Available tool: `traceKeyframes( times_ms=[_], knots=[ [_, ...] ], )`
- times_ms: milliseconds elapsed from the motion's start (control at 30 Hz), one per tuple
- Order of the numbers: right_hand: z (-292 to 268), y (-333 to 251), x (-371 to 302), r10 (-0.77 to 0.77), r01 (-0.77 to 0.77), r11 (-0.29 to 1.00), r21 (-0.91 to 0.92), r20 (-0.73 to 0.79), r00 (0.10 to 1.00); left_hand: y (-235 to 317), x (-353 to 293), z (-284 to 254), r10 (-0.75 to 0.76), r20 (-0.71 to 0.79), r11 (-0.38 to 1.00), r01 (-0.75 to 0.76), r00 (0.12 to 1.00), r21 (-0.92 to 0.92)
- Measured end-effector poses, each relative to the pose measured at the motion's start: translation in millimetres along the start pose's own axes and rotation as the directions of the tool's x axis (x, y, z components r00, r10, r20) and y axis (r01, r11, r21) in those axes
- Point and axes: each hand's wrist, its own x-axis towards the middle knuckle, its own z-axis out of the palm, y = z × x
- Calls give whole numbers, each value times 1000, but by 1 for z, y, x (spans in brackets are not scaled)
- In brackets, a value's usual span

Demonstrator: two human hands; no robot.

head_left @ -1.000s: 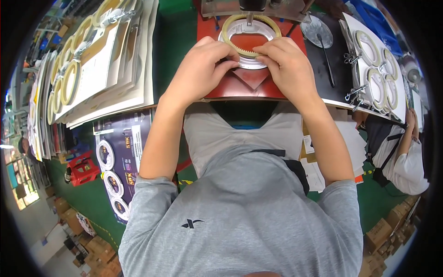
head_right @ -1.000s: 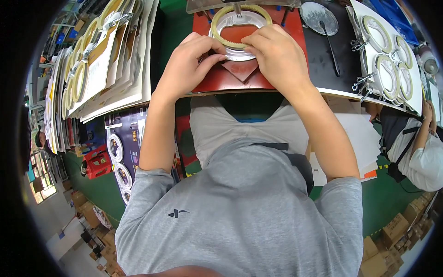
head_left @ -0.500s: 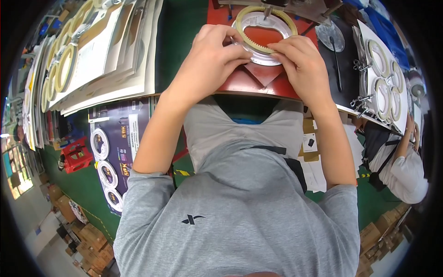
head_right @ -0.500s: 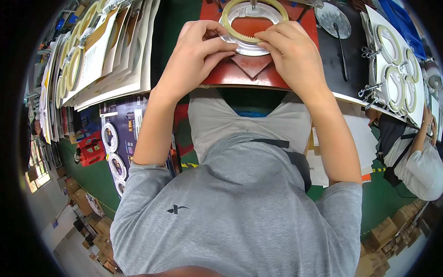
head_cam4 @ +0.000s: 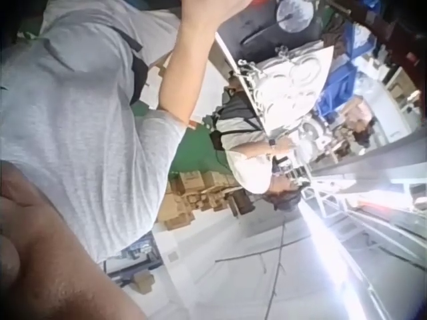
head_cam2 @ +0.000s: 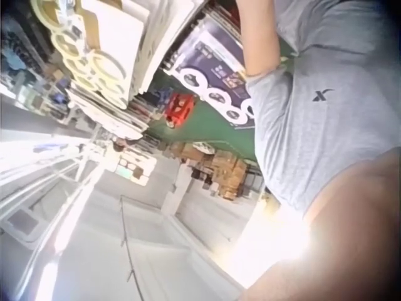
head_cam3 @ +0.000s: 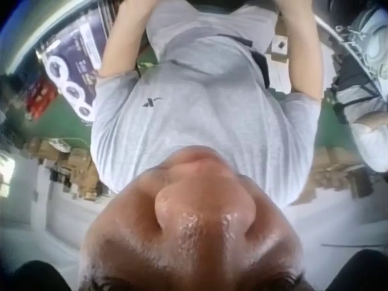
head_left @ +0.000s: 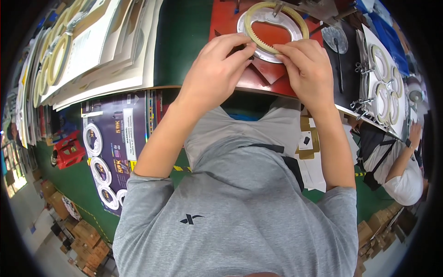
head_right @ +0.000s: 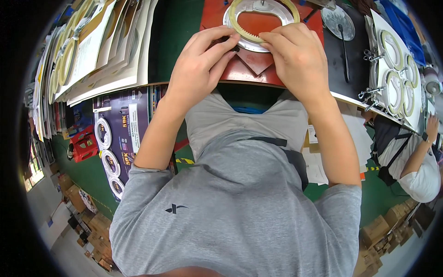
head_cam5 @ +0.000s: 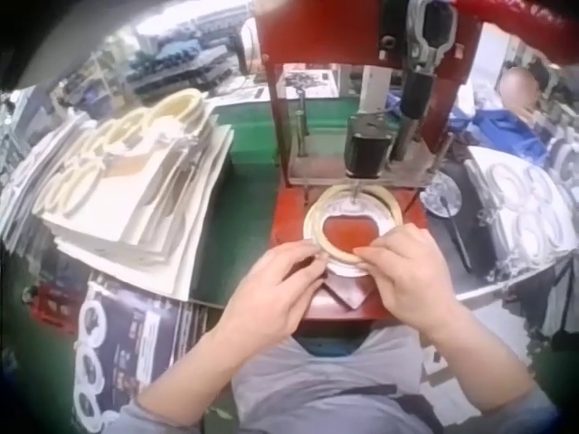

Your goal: The person assembles circular electronic components by applying adhesive with a brush, then pressing the components together with a press machine.

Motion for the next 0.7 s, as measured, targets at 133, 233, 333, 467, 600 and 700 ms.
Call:
traceKeyframes(
  times_ms=[133,233,333,467,600,700],
  knots=[
    [1,-8,-1,18,-18,1000,-6,-18,1000,10,-8,2,-48,-44,998,49,998,32],
    [3,-16,-2,51,-51,999,-3,-14,999,13,-12,2,-115,-35,992,113,993,-49],
    [7,-21,-3,72,-72,997,1,-41,997,16,-12,2,-190,-54,973,180,980,-147],
    [8,-22,-2,91,-90,996,16,-47,995,13,-9,6,-259,-125,954,233,958,-189],
    [10,-21,0,90,-89,996,13,-57,994,12,-4,10,-340,-182,926,295,923,-234],
    [10,-22,3,104,-104,995,8,-29,994,10,0,12,-384,-195,908,331,903,-256]
  ],
)
